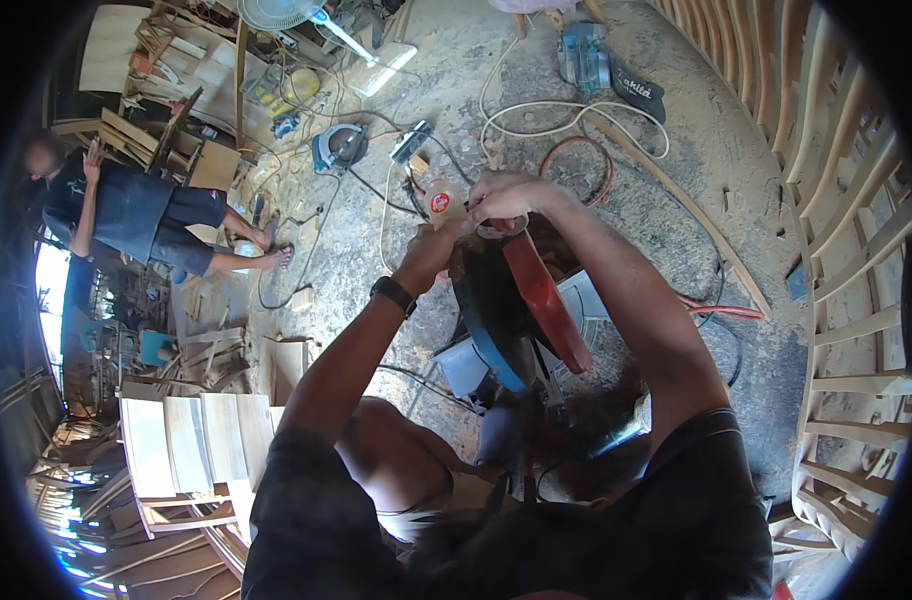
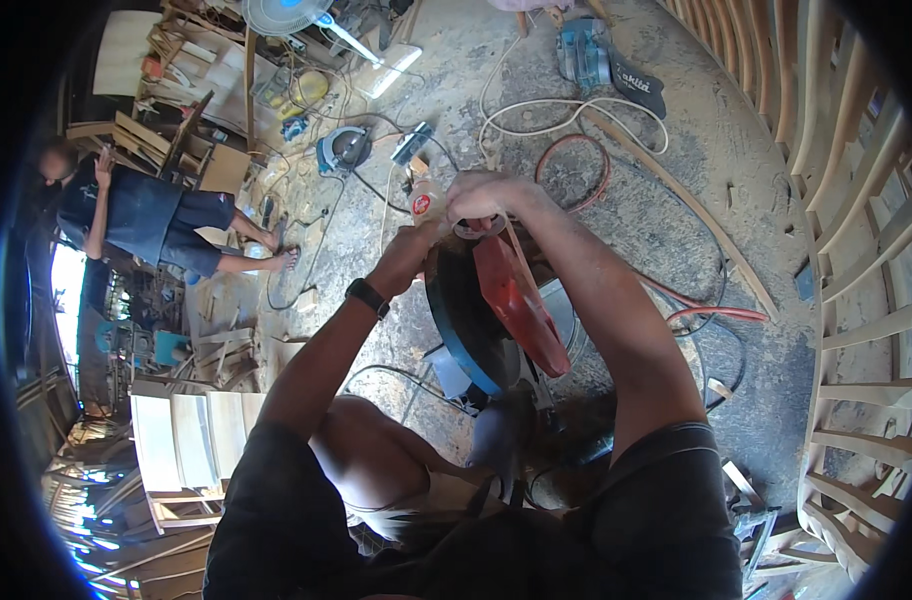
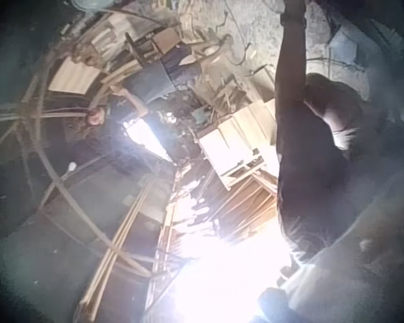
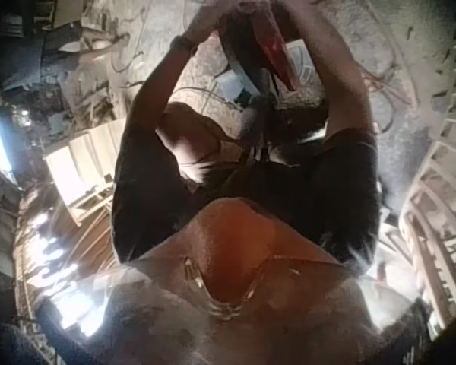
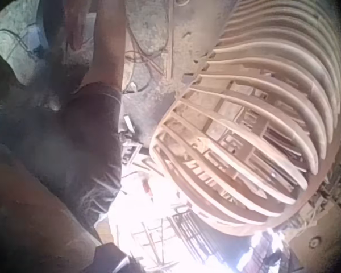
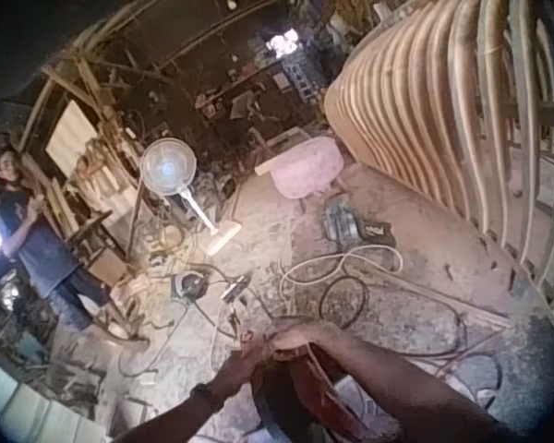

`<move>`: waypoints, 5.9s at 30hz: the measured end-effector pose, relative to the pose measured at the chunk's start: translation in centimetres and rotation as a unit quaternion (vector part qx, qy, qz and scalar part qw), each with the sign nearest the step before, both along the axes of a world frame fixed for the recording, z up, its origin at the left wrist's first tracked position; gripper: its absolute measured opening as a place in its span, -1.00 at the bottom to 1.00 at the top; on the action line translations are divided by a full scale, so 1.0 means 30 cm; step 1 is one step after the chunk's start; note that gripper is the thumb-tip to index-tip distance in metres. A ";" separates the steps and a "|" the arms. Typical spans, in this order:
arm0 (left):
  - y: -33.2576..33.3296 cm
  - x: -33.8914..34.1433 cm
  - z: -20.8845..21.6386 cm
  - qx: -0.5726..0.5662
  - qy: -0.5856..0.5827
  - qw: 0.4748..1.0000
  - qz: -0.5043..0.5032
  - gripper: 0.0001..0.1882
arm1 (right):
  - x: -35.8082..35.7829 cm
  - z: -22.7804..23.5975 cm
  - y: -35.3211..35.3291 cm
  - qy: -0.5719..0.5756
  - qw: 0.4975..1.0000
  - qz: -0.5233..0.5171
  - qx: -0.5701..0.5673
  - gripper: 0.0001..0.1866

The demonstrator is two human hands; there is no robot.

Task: The person applies multiple strips of white tape to the guard of a miter saw by hand, tearing each piece from a roll and smoothing it onto the surface.

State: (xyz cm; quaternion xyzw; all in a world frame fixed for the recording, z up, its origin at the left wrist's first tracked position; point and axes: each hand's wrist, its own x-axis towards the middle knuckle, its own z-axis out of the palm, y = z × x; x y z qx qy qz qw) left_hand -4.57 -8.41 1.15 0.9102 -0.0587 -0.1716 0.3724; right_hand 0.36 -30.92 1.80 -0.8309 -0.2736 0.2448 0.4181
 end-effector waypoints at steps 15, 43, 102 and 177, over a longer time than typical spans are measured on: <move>0.114 0.046 -0.160 0.191 -0.175 0.940 -0.224 -0.54 | 0.013 -0.109 -0.012 -0.028 0.985 0.050 0.162 -0.61; -0.052 0.005 -0.072 0.041 0.068 0.990 0.115 -0.32 | -0.019 -0.039 0.013 -0.074 0.989 -0.039 -0.124 -0.68; -0.057 0.188 -0.087 0.241 -0.280 0.900 -0.233 -0.82 | -0.052 0.012 -0.013 -0.087 0.973 -0.083 -0.196 -0.66; -0.121 0.195 -0.188 0.253 -0.317 0.896 -0.180 -0.73 | -0.084 -0.183 -0.122 -0.069 0.991 -0.113 -0.004 -0.70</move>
